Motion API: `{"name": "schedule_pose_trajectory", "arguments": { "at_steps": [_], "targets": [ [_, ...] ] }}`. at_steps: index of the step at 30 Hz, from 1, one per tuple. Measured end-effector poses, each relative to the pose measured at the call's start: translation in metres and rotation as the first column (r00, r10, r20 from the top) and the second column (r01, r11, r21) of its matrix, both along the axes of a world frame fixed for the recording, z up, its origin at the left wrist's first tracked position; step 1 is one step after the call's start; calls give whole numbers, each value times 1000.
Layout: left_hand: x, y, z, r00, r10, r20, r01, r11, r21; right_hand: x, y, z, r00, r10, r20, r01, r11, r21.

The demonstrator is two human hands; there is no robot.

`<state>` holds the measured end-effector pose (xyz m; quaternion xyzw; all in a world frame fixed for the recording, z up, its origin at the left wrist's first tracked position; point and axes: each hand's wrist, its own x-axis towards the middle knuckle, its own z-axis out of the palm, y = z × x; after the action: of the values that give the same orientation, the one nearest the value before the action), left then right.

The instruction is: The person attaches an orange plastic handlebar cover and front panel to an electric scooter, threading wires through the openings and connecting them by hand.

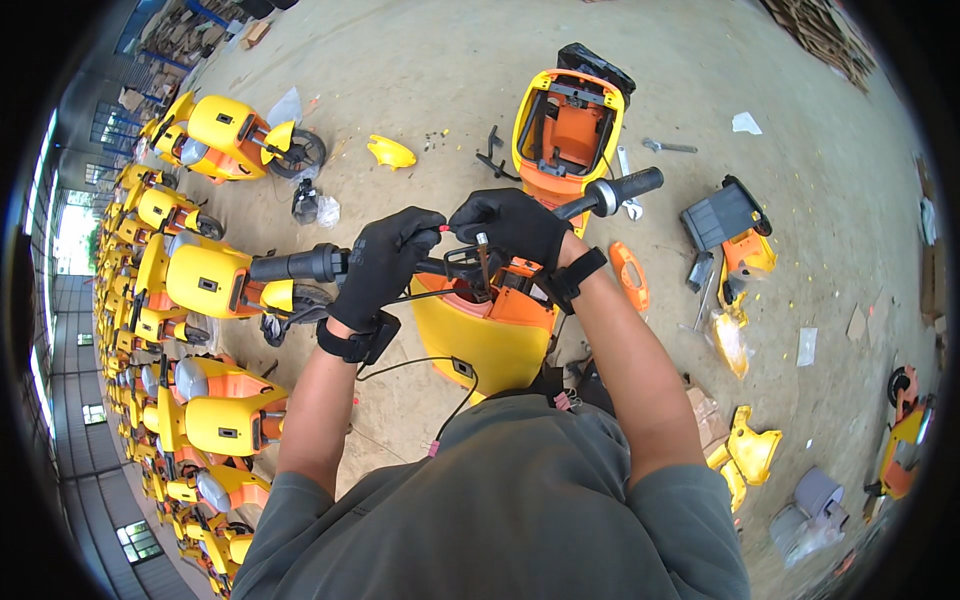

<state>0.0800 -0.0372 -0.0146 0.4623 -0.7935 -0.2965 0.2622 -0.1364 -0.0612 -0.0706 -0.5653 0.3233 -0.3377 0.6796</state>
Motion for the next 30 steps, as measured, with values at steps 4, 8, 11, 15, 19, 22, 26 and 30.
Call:
{"name": "schedule_pose_trajectory", "arguments": {
  "at_steps": [4, 8, 11, 15, 19, 22, 26, 30],
  "targets": [
    [1, -2, -4, 999, -28, 19, 29, 997, -74, 0, -1, -5, 999, -24, -40, 23, 999, -40],
    [-1, -2, -4, 996, -64, 58, 71, 991, -116, -2, -2, -9, 999, -19, -49, 13, 992, -122],
    [-3, 1, 2, 998, 6, 64, -9, 999, 45, 1, -4, -12, 999, 13, -36, -17, 992, -128],
    [-5, 3, 5, 998, 37, 46, -39, 999, 30, 2, 0, -2, 997, 14, -75, -20, 996, -81],
    [-4, 1, 0, 1000, 17, -14, -18, 998, -66, 4, 0, -11, 999, -40, 9, 41, 988, -149],
    [-1, -1, -3, 1000, 16, -21, -18, 995, -102, 5, 0, -13, 997, -61, 50, 67, 989, -130],
    [-1, 1, -2, 998, 47, -43, -49, 998, -42, 3, 3, -4, 998, -56, -9, 54, 994, -92],
    [1, 1, -4, 998, 39, -40, -43, 995, -93, 5, 2, -7, 998, -41, -40, 38, 997, -69]
  ]
}}
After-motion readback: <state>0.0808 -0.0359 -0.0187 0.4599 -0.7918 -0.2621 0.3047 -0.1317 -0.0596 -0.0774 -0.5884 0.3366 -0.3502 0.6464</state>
